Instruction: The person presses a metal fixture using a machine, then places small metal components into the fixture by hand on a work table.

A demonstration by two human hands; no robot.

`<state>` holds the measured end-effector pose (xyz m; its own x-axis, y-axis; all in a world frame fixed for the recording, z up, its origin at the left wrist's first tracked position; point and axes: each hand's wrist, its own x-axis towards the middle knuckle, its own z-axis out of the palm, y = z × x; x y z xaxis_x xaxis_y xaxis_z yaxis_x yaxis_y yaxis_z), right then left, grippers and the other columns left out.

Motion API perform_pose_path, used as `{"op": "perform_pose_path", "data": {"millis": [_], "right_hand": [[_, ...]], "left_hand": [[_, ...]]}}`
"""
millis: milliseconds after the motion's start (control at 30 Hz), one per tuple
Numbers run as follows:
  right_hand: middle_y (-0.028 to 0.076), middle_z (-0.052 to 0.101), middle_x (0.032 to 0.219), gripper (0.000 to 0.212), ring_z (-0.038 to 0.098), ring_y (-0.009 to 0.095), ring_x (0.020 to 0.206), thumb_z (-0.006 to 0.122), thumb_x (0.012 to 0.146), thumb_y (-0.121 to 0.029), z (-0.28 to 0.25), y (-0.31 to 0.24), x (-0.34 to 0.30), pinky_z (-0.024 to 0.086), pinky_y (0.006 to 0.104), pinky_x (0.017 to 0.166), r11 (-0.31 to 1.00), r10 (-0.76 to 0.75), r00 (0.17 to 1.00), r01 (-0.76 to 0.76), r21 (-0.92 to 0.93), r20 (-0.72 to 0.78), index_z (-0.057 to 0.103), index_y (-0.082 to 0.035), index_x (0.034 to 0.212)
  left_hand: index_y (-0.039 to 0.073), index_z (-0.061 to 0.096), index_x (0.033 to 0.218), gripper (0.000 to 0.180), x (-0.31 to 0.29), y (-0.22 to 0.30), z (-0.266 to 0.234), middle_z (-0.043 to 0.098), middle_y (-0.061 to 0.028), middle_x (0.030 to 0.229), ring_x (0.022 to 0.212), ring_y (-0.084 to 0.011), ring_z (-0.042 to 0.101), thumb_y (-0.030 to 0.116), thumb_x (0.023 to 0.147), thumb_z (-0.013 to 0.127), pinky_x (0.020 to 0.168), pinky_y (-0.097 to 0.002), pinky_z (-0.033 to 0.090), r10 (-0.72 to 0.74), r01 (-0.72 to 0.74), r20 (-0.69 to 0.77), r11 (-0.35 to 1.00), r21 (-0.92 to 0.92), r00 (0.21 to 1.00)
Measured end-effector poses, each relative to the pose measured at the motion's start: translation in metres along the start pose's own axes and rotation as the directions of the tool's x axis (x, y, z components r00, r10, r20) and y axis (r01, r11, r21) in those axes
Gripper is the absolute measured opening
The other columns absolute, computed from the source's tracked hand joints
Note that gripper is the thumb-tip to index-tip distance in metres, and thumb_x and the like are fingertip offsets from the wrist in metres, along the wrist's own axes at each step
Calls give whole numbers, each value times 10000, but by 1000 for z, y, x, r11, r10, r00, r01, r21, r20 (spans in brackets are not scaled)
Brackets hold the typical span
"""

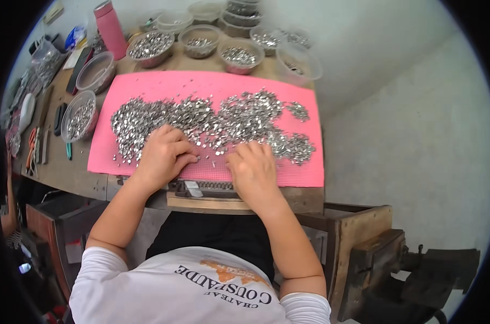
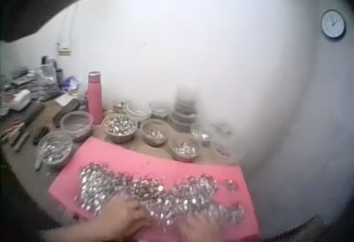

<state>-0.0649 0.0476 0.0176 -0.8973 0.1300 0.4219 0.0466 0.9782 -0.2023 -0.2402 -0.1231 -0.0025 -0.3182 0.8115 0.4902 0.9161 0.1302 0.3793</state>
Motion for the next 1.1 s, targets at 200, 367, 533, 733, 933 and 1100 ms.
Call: {"op": "perform_pose_path", "data": {"millis": [200, 367, 533, 733, 933, 1100], "right_hand": [[69, 617, 871, 74, 577, 272, 871, 768, 827, -68, 15, -10, 5, 424, 396, 793, 999, 34, 999, -34, 10, -8, 722, -52, 883], [77, 597, 878, 73, 568, 284, 862, 749, 844, -69, 26, -5, 1, 423, 409, 796, 999, 35, 999, -35, -15, -14, 691, -58, 887], [81, 582, 873, 92, 580, 295, 886, 737, 865, -77, 34, 11, 5, 423, 418, 809, 998, 57, 998, -56, 13, -20, 655, -69, 907], [85, 632, 951, 78, 617, 271, 940, 699, 914, -48, 23, 18, -5, 451, 389, 867, 977, 156, 986, -143, 157, -67, 640, -51, 965], [145, 522, 1360, 87, 563, 247, 1256, 547, 1080, -103, 4, 14, -19, 552, 409, 875, 332, 348, 933, -30, 943, -92, 581, -25, 1099], [169, 425, 1515, 152, 521, 268, 1335, 537, 1102, -196, -10, 26, -27, 581, 424, 842, 56, 333, 943, -5, 998, -14, 568, -47, 1100]], "left_hand": [[143, 790, 827, 114, -8, -11, -2, 665, 4, 874, 936, -237, 604, 199, 752, 856, 838, -403, 478, -30, 31, 13, 998, -47, 999], [157, 780, 826, 101, -7, -16, 6, 665, 12, 881, 937, -238, 604, 186, 759, 849, 825, -402, 467, -44, 47, 41, 996, -70, 998], [142, 743, 797, 81, 6, -13, 17, 647, -8, 861, 930, -258, 604, 137, 750, 809, 815, -411, 479, -26, 26, 2, 1000, -16, 1000], [128, 731, 791, 89, 13, -7, 24, 647, -18, 874, 941, -267, 606, 110, 721, 783, 831, -416, 489, -56, 57, 21, 998, -24, 998], [114, 728, 786, 97, 13, -6, 26, 650, -32, 873, 939, -275, 610, 93, 708, 781, 865, -418, 511, -80, 81, 23, 995, -54, 997], [99, 726, 792, 103, 13, 0, 28, 661, -41, 855, 924, -277, 614, 62, 711, 777, 860, -404, 518, -105, 106, 23, 993, -58, 994]]}}
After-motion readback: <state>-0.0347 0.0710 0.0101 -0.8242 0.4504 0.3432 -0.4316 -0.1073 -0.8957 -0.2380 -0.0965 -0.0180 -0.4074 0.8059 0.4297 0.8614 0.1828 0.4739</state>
